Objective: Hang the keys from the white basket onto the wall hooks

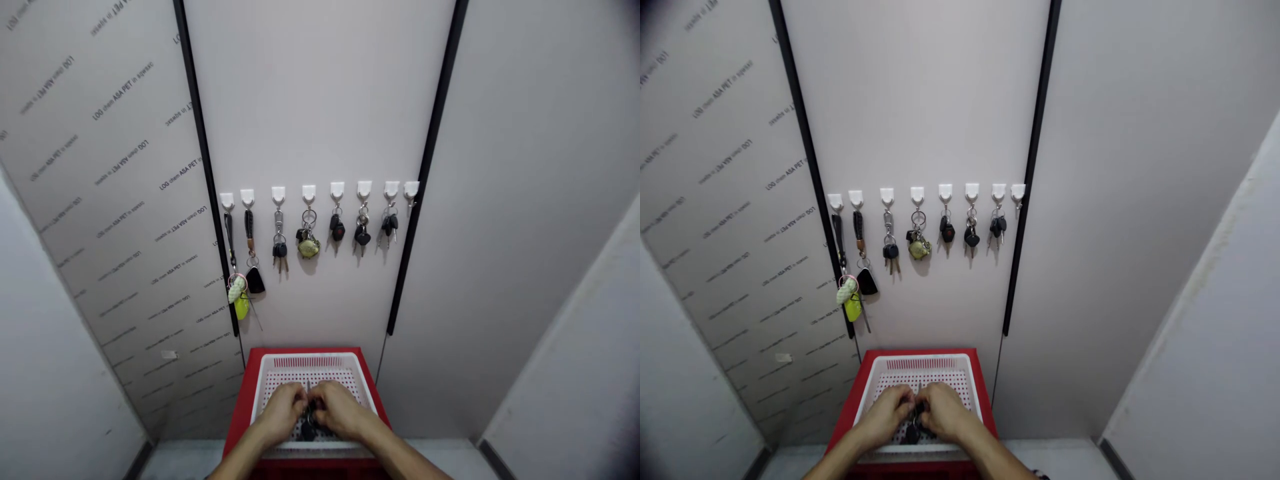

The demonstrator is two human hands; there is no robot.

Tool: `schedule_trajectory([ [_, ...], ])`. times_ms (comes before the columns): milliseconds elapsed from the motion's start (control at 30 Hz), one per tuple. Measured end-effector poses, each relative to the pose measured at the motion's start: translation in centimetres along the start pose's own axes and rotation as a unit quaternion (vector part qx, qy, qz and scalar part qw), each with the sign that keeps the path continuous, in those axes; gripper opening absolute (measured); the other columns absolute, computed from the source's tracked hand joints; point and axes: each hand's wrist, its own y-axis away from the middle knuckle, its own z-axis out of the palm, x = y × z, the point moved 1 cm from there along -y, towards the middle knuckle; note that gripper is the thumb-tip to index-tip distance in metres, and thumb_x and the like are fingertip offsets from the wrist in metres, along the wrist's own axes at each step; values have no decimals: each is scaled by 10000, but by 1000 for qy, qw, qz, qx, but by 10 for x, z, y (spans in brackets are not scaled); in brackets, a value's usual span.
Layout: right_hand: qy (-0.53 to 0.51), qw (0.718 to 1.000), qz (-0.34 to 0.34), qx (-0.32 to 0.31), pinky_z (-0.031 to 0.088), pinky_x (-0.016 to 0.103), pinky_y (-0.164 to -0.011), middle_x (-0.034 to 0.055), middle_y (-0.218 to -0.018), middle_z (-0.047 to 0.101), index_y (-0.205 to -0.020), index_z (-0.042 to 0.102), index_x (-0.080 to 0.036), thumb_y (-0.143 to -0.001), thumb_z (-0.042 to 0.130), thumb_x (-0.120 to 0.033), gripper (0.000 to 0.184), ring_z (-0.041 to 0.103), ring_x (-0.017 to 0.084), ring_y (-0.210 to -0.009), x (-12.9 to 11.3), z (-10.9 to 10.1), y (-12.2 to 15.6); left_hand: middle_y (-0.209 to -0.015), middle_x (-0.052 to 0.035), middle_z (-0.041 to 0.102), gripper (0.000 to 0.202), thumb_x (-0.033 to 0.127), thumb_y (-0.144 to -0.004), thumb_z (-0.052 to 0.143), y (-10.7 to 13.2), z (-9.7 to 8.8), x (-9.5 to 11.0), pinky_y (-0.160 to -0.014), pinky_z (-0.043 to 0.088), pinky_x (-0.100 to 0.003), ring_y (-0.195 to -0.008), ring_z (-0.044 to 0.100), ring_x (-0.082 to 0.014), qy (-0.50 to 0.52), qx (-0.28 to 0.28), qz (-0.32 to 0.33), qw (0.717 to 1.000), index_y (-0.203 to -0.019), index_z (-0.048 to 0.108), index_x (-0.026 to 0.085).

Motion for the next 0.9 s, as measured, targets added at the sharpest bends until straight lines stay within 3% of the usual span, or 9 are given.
schedule_trajectory([
  [267,-17,997,19,76,323,196,-628,45,-714,587,-709,591,-166,-600,332,-110,286,497,125,-681,3,5,-4,-670,1,502,148,191,-659,311,0,-5,5,-595,307,-179,-652,426,-96,35,20,-1,999,-664,452,143],
  [533,17,999,23,37,325,190,-615,49,-728,589,-698,591,-157,-564,365,-74,276,500,126,-697,1,-5,-3,-656,3,489,131,169,-646,318,-3,-1,5,-584,299,-182,-647,421,-97,31,16,5,999,-650,446,142],
  [733,68,992,51,93,324,199,-609,52,-729,561,-681,563,-162,-671,342,-159,221,495,123,-687,8,-31,-6,-662,0,493,109,151,-637,338,-16,-7,20,-593,311,-190,-648,426,-102,50,39,31,998,-669,442,145],
  [900,53,987,48,145,337,202,-587,49,-732,535,-679,527,-158,-698,332,-197,200,487,118,-660,17,-52,-2,-671,-1,498,123,117,-627,344,-28,-8,32,-613,323,-199,-658,434,-102,59,48,30,997,-689,447,145],
])
